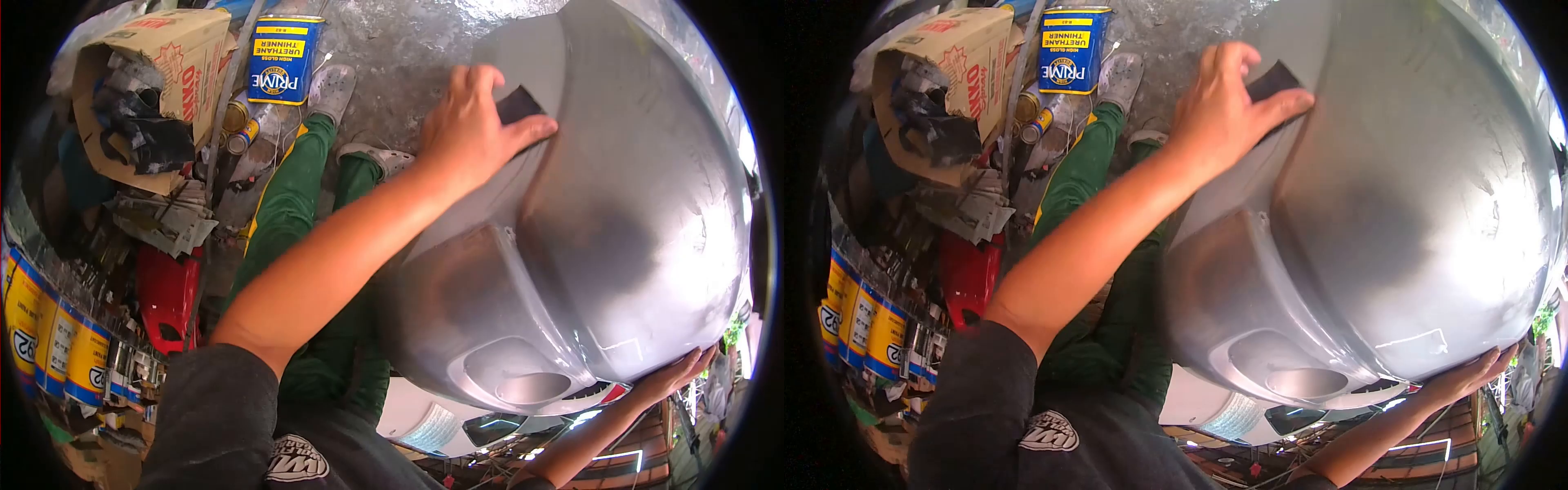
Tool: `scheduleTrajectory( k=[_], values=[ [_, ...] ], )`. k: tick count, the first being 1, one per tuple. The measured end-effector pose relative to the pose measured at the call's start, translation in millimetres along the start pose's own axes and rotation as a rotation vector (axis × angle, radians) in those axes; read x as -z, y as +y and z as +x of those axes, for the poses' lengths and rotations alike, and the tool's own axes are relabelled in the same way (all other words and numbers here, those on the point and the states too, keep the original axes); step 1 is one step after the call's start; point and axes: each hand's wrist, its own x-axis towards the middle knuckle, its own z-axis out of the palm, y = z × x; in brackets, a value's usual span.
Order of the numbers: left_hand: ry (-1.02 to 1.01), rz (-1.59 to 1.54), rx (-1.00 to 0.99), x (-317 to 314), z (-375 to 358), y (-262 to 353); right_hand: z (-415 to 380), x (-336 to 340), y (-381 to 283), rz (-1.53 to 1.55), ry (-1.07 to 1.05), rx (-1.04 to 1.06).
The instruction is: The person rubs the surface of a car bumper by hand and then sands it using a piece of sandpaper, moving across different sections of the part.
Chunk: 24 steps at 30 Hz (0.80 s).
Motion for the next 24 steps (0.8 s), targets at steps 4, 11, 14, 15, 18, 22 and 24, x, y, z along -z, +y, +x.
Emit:
scheduleTrajectory(
  k=[4,11,14,15,18,22,24],
  values=[
    [-0.019,0.03,-0.095,21.1,-39.4,-14.4,2.9,-0.5,3.3,0.039,-0.006,-0.006],
    [-0.037,-0.023,-0.013,31.4,-90.5,-27.6,1.7,0.1,-1.3,0.01,-0.027,0.021],
    [0.007,-0.038,-0.037,8.7,-31.9,-4.6,1.2,1.1,2.7,-0.006,-0.011,0.014],
    [0.022,-0.028,-0.046,4.8,-23.5,-4.6,1.2,3.3,4.6,-0.032,-0.012,0.029],
    [-0.008,-0.011,-0.1,16.7,-44.5,-15.7,3.1,-0.6,2.9,0.003,0.004,0.004],
    [-0.138,-0.054,-0.061,42.1,-90.7,-38.8,0.8,0.7,4.3,-0.001,0.014,0.004],
    [-0.097,-0.042,-0.136,39.0,-79.3,-39.5,1.6,0.2,2.8,-0.013,0.011,0.009]
  ],
)
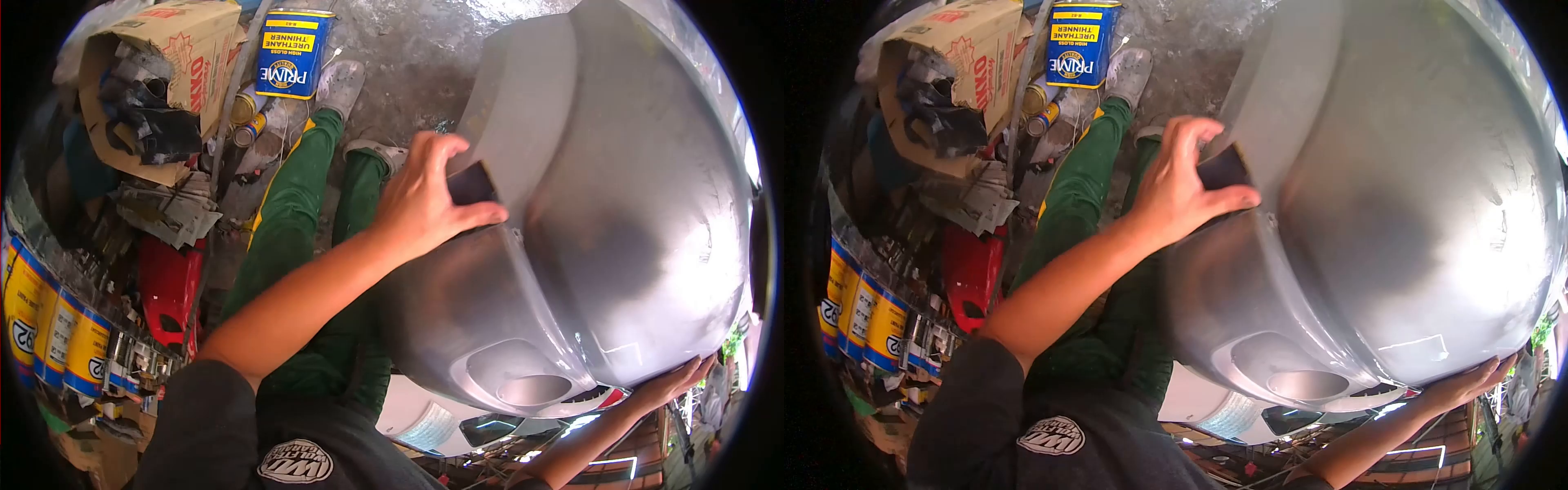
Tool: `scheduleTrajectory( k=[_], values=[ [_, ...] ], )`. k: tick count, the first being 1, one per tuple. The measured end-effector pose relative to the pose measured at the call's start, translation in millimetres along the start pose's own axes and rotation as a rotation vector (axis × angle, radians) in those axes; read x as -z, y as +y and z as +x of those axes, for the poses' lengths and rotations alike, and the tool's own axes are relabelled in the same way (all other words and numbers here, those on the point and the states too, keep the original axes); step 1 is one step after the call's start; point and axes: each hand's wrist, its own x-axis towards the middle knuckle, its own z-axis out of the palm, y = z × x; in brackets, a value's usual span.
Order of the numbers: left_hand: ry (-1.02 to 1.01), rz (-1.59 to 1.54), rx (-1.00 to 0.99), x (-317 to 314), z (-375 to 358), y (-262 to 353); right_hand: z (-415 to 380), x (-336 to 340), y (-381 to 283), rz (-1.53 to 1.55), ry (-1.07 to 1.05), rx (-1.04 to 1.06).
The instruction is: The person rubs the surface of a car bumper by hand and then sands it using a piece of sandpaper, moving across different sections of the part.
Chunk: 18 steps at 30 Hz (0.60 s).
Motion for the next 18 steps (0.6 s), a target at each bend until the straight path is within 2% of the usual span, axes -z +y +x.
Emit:
scheduleTrajectory(
  k=[3,4,8,11,14,18],
  values=[
    [-0.057,-0.044,0.038,-2.7,27.5,18.2,0.1,1.9,3.0,-0.007,0.015,-0.002],
    [-0.016,-0.002,-0.031,-4.9,22.2,11.5,0.4,1.8,5.3,0.009,0.016,0.005],
    [0.038,0.004,-0.042,-0.6,-32.2,-14.9,0.6,0.2,5.6,0.032,0.027,-0.018],
    [0.016,-0.128,0.15,5.9,-85.9,-38.1,4.4,3.9,17.3,0.062,-0.008,0.032],
    [0.015,-0.065,0.16,9.8,-86.0,-36.1,2.7,2.5,8.5,-0.01,0.004,0.053],
    [0.046,-0.003,0.06,-3.9,-14.2,-0.2,3.8,4.7,16.5,0.002,-0.019,0.077]
  ],
)
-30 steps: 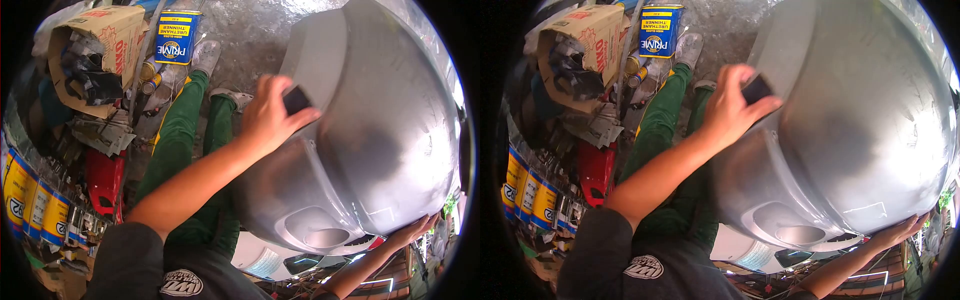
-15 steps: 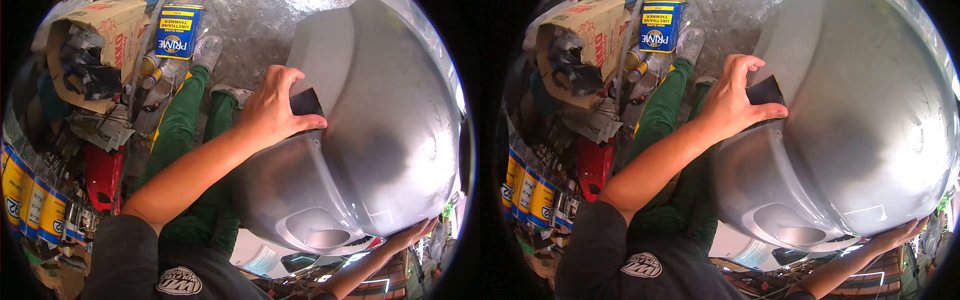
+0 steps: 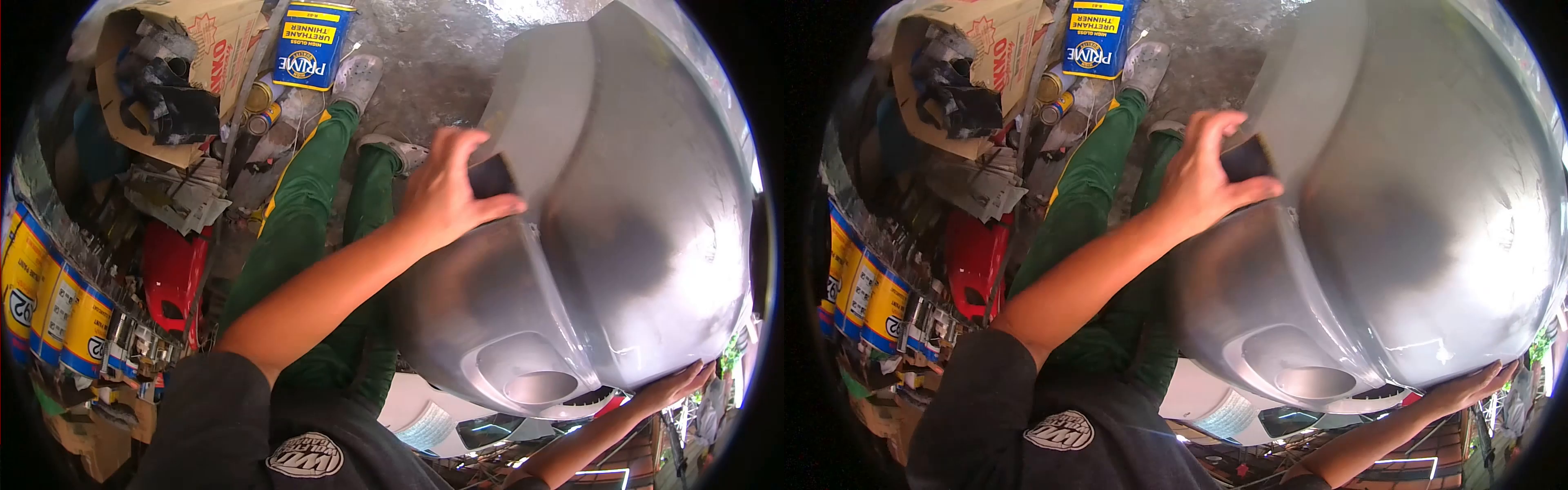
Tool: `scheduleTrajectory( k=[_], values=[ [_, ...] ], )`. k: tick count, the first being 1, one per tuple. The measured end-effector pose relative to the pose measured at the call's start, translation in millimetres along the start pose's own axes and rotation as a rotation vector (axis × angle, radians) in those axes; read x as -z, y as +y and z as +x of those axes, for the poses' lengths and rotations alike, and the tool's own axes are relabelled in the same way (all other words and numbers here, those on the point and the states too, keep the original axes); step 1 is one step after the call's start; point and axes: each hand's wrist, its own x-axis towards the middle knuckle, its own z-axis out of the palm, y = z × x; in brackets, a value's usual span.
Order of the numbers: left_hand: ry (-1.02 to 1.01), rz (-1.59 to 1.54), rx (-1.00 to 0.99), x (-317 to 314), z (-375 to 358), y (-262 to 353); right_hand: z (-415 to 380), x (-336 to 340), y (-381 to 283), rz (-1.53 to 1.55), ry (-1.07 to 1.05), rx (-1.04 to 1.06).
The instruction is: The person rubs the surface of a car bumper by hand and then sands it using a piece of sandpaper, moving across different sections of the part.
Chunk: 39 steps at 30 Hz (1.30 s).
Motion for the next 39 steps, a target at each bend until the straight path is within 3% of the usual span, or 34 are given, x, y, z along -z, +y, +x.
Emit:
scheduleTrajectory(
  k=[4,8,11,14,17,19,22,26,30,34,39],
  values=[
    [-0.013,-0.001,-0.055,2.1,0.2,-4.2,9.0,7.3,28.7,-0.042,-0.024,0.122],
    [-0.103,0.003,0.015,30.1,-60.3,-40.1,24.2,24.0,82.7,-0.254,-0.078,0.514],
    [-0.108,0.0,-0.003,25.8,-56.6,-43.7,3.4,0.9,5.8,0.025,0.004,0.003],
    [-0.058,-0.016,-0.035,6.2,-14.4,-12.4,-3.7,-3.6,-13.7,0.004,0.029,-0.055],
    [-0.038,-0.019,0.0,0.8,3.5,4.3,-0.2,-2.3,-6.5,0.018,0.036,-0.069],
    [0.015,0.022,-0.05,1.6,-15.2,-12.5,6.6,1.6,9.6,-0.023,0.001,0.042],
    [-0.145,0.009,0.187,25.8,-61.4,-35.3,3.1,1.2,11.2,-0.032,-0.008,0.041],
    [-0.181,0.011,0.343,35.1,-76.9,-40.3,4.2,-0.1,9.3,-0.001,0.015,0.044],
    [-0.083,-0.178,0.34,-0.4,-16.7,-36.1,6.5,1.5,14.5,-0.004,-0.002,0.021],
    [-0.091,-0.317,0.428,-34.3,145.5,-33.5,3.3,-0.3,2.2,0.002,-0.004,0.007],
    [-0.176,-0.16,0.378,-25.4,151.6,-41.6,5.4,-1.0,11.2,-0.011,0.021,0.022]
  ],
)
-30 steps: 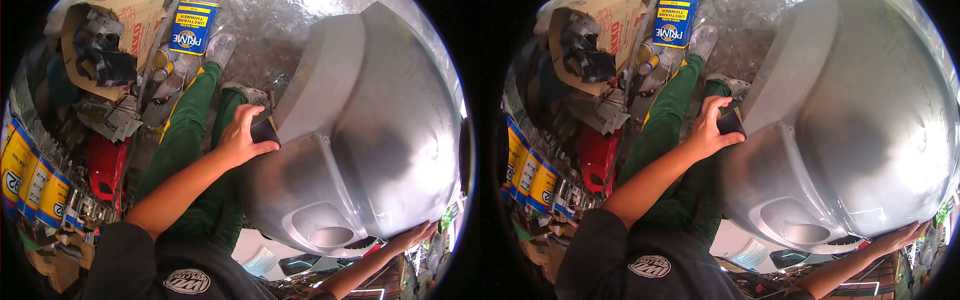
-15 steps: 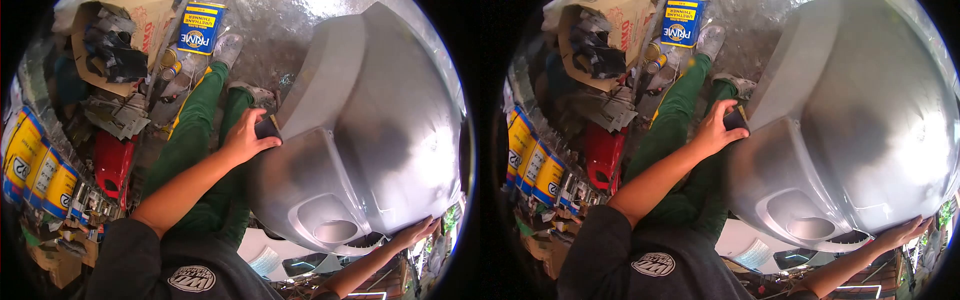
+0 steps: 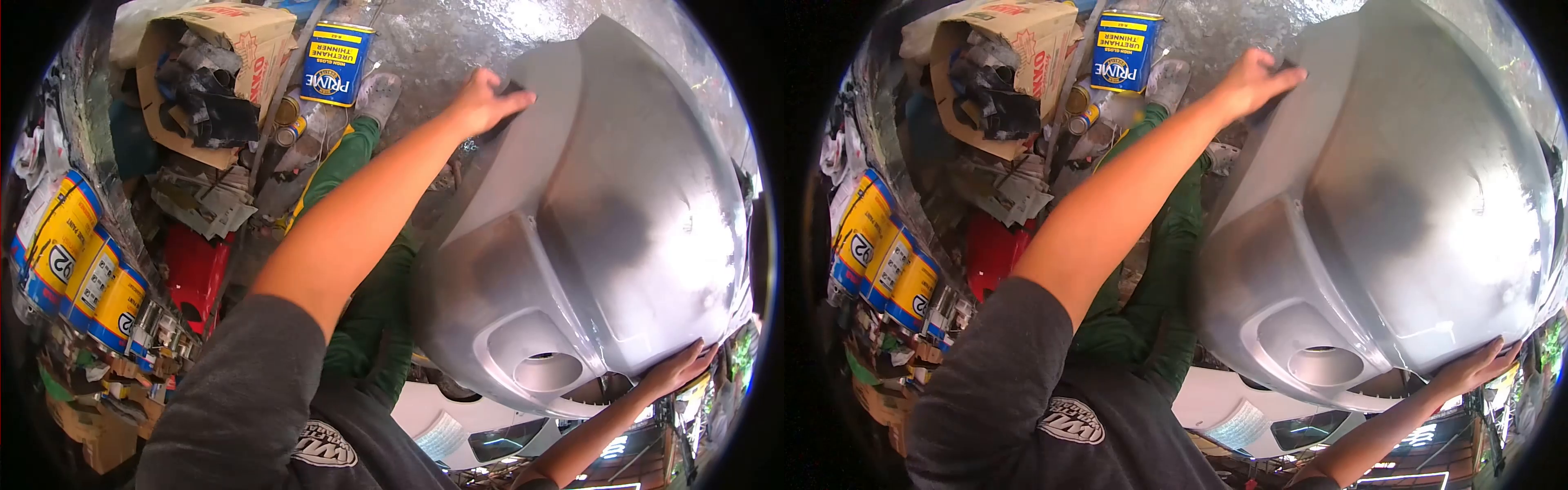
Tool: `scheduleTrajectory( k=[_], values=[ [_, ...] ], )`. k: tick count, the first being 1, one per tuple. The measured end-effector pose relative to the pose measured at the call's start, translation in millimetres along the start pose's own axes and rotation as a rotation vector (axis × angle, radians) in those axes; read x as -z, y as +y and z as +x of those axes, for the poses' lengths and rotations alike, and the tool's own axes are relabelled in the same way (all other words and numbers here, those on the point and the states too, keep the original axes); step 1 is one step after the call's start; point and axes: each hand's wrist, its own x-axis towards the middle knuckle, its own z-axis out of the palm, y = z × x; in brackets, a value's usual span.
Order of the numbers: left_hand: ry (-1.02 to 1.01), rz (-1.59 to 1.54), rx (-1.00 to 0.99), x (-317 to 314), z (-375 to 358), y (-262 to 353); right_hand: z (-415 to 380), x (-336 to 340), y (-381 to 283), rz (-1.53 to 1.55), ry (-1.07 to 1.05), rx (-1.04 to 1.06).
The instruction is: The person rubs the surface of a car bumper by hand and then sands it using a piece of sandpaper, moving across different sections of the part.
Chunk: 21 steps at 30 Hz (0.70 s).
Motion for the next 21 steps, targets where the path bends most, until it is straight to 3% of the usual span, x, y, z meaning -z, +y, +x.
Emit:
scheduleTrajectory(
  k=[4,6,8,10,13,16,21],
  values=[
    [-0.058,0.032,0.007,16.6,-114.0,-64.9,-1.7,1.6,0.9,-0.052,-0.009,0.004],
    [-0.092,-0.002,-0.088,23.2,-171.0,-96.9,2.0,1.1,1.4,-0.098,-0.002,0.07],
    [-0.112,-0.009,0.065,29.7,-207.7,-93.3,3.1,2.9,11.1,-0.17,0.002,0.166],
    [-0.2,-0.108,0.286,36.0,-221.5,-87.5,1.8,-0.9,5.3,-0.038,0.0,0.133],
    [-0.194,-0.34,0.342,50.4,-224.3,-83.3,1.1,-2.8,5.5,-0.093,0.032,0.162],
    [-0.219,-0.454,0.322,77.5,-215.2,-61.1,2.3,-4.7,5.1,-0.11,0.064,0.188],
    [-0.241,-0.067,0.07,89.2,-218.0,-2.7,1.1,-3.5,1.0,-0.165,0.067,0.194]
  ],
)
